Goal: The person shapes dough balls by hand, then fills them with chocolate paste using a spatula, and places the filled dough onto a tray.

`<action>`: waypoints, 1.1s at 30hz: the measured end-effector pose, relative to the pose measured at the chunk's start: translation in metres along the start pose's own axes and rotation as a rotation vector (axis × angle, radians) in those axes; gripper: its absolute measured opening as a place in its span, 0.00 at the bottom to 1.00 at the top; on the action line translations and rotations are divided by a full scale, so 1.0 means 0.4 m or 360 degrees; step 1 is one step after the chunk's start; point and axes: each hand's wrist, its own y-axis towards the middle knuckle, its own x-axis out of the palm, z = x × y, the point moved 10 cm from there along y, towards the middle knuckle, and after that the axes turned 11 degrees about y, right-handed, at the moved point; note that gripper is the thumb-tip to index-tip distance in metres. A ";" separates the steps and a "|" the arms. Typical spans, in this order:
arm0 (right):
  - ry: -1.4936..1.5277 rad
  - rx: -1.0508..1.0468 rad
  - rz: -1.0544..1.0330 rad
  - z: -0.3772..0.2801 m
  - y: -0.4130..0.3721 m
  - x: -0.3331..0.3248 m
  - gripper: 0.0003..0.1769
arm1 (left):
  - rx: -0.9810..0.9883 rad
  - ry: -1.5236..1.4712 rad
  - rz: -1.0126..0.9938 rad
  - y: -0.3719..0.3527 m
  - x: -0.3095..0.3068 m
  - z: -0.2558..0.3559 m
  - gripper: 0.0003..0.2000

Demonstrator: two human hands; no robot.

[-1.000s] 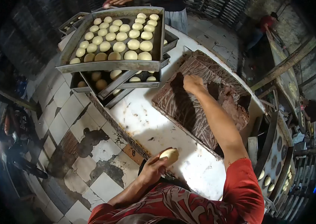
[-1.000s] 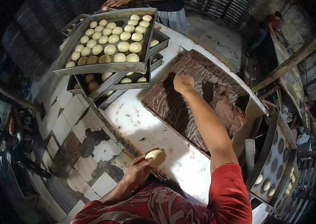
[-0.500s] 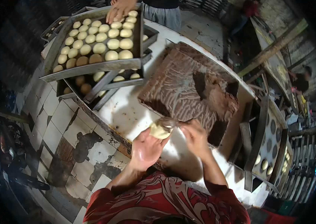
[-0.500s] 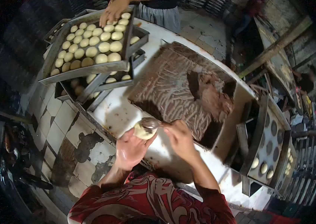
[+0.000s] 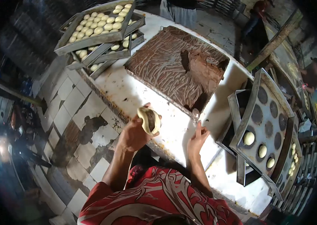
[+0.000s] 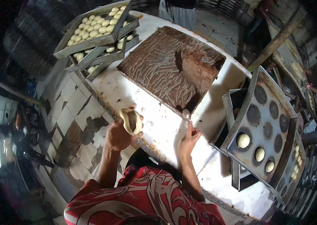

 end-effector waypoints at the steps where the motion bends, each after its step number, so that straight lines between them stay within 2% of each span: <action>1: -0.0153 -0.0113 -0.0042 -0.025 0.005 0.002 0.28 | -0.0088 -0.0013 0.0043 -0.010 -0.014 -0.043 0.27; 2: -0.0307 -0.0218 -0.0081 -0.056 0.006 0.005 0.26 | -0.0186 -0.0027 0.0090 -0.021 -0.020 -0.083 0.27; 3: -0.0506 -0.0375 0.0009 -0.129 0.013 -0.021 0.18 | -0.0243 0.0022 0.0250 -0.033 -0.033 -0.114 0.29; 4: -0.0510 -0.0376 0.0008 -0.159 0.005 -0.041 0.18 | -0.0290 0.0097 0.0245 -0.047 -0.039 -0.146 0.30; 6: 0.0336 -0.0083 -0.0159 -0.175 -0.006 -0.068 0.12 | -0.0358 0.0522 0.0067 -0.073 -0.025 -0.194 0.32; 7: 0.0767 0.0077 -0.0307 -0.233 -0.003 -0.069 0.09 | -0.0485 0.0669 0.0127 -0.105 0.009 -0.218 0.35; 8: 0.1029 0.0459 -0.0788 -0.212 -0.048 -0.010 0.10 | -0.0564 0.0817 -0.0138 -0.125 0.049 -0.251 0.37; 10: 0.1297 0.0397 -0.1110 -0.329 -0.099 -0.014 0.11 | -0.0621 0.0886 -0.0120 -0.170 0.027 -0.306 0.37; 11: 0.1136 0.0285 -0.1075 -0.337 -0.131 -0.038 0.11 | -0.0636 0.0878 -0.0134 -0.196 0.029 -0.323 0.37; 13: 0.0779 0.0006 -0.0893 -0.375 -0.190 -0.109 0.10 | -0.0673 0.0605 0.0334 -0.242 -0.032 -0.338 0.33; 14: 0.0553 -0.0408 -0.0788 -0.426 -0.225 -0.151 0.10 | -0.0550 0.0413 0.0498 -0.253 -0.061 -0.355 0.29; 16: 0.0189 -0.0745 -0.0798 -0.460 -0.321 -0.194 0.13 | -0.0634 0.0243 0.0577 -0.292 -0.084 -0.429 0.24; 17: 0.0051 -0.0823 -0.0802 -0.452 -0.359 -0.215 0.17 | -0.0666 0.0224 0.0564 -0.313 -0.067 -0.460 0.24; 20: -0.0070 -0.0902 -0.0854 -0.380 -0.413 -0.304 0.17 | -0.0856 0.0037 0.0413 -0.337 0.009 -0.552 0.22; 21: 0.0024 -0.0736 -0.0864 -0.351 -0.406 -0.337 0.14 | -0.0823 0.0377 0.0048 -0.334 0.052 -0.578 0.20; 22: 0.0003 -0.0710 -0.0826 -0.345 -0.401 -0.381 0.14 | -0.0775 0.0703 -0.0329 -0.340 0.101 -0.612 0.18; 24: 0.0634 0.0367 -0.1029 -0.244 -0.368 -0.434 0.14 | -0.0852 0.0847 -0.0369 -0.350 0.143 -0.669 0.18; 25: 0.0678 0.0583 -0.1168 -0.184 -0.389 -0.452 0.13 | -0.0955 0.0893 -0.0447 -0.362 0.188 -0.691 0.17; 26: 0.1157 0.0897 -0.1084 -0.123 -0.410 -0.473 0.13 | -0.1062 0.0943 -0.0526 -0.372 0.225 -0.723 0.17; 28: 0.1748 0.1168 -0.0515 -0.036 -0.424 -0.565 0.11 | -0.1096 0.1016 -0.0529 -0.365 0.243 -0.819 0.16; 29: 0.1680 0.1011 -0.0419 0.011 -0.437 -0.615 0.12 | -0.0966 0.1026 -0.0435 -0.340 0.270 -0.855 0.15; 30: 0.1362 0.0341 -0.0252 -0.030 -0.417 -0.711 0.14 | -0.0825 0.1030 -0.0346 -0.311 0.301 -0.896 0.15; 31: 0.0865 0.0057 -0.0146 -0.046 -0.429 -0.787 0.17 | -0.0811 0.0919 -0.0289 -0.295 0.324 -0.963 0.13; 32: 0.0354 -0.0201 -0.0045 -0.071 -0.451 -0.857 0.19 | -0.0838 0.0929 -0.0329 -0.282 0.357 -1.049 0.13; 33: 0.0063 -0.0193 0.0004 -0.046 -0.482 -0.904 0.25 | -0.0750 0.0817 -0.0325 -0.258 0.397 -1.124 0.12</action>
